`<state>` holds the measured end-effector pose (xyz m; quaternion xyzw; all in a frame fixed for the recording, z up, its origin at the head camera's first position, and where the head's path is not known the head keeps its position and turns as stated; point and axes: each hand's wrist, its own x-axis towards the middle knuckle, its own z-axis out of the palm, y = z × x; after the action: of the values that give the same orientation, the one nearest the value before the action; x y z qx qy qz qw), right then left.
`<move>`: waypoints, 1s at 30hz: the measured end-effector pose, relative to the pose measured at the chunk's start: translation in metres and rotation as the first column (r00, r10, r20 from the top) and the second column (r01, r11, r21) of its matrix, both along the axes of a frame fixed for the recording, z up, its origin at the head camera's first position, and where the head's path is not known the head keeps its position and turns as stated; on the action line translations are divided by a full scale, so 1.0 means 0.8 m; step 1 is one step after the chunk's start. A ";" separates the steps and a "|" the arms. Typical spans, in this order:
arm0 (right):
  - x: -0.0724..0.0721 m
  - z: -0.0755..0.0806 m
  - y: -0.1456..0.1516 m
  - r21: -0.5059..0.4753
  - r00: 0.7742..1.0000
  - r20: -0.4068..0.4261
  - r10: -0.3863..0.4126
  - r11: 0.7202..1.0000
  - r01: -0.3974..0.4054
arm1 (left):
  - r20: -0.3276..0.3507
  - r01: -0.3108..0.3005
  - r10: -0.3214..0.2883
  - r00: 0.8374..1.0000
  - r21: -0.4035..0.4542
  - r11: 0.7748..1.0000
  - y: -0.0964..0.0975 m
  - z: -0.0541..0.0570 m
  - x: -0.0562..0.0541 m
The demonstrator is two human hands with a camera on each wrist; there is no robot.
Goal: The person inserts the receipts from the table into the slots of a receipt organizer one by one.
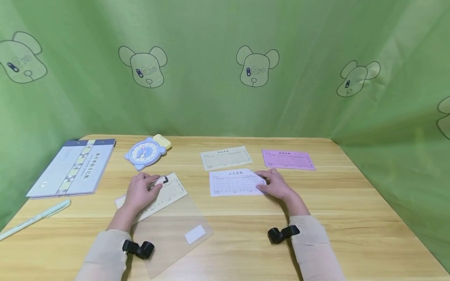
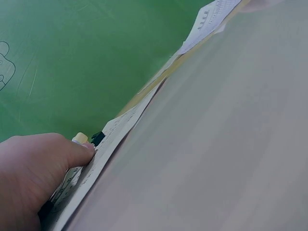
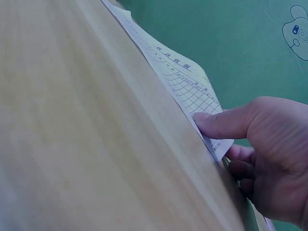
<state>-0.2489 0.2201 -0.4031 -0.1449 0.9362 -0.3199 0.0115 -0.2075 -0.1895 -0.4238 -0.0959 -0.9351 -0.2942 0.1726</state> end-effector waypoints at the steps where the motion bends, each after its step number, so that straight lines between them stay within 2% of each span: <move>1: 0.000 0.000 0.000 -0.008 1.000 -0.002 0.006 1.000 -0.006 | 0.000 -0.001 0.001 1.000 0.001 1.000 0.000 0.000 0.000; 6: -0.001 -0.003 0.000 -0.070 1.000 0.001 0.015 0.997 -0.015 | -0.011 -0.003 0.003 1.000 0.003 1.000 0.000 0.000 0.001; 12: 0.000 -0.006 0.001 -0.152 0.999 -0.021 -0.031 0.988 0.027 | -0.020 0.000 0.000 1.000 -0.003 1.000 0.001 0.000 0.000; 15: -0.001 -0.006 0.000 -0.162 0.998 -0.028 -0.058 0.985 0.053 | -0.017 -0.001 0.001 1.000 -0.002 1.000 0.000 0.001 0.000; 20: -0.002 -0.004 -0.001 -0.204 0.995 0.004 -0.104 0.974 0.103 | -0.005 -0.001 0.001 1.000 0.004 1.000 0.001 0.003 0.001; 25: -0.002 -0.002 -0.003 -0.306 0.988 0.094 -0.124 0.941 0.148 | -0.012 0.001 -0.001 1.000 0.005 1.000 0.000 0.002 0.001; 30: 0.001 -0.002 -0.005 -0.432 0.968 0.230 -0.101 0.881 0.195 | -0.011 0.000 0.000 1.000 0.001 1.000 0.000 0.000 0.000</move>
<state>-0.2484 0.2165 -0.4045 -0.0383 0.8387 -0.5412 0.0474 -0.2077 -0.1899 -0.4234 -0.0975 -0.9340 -0.2940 0.1779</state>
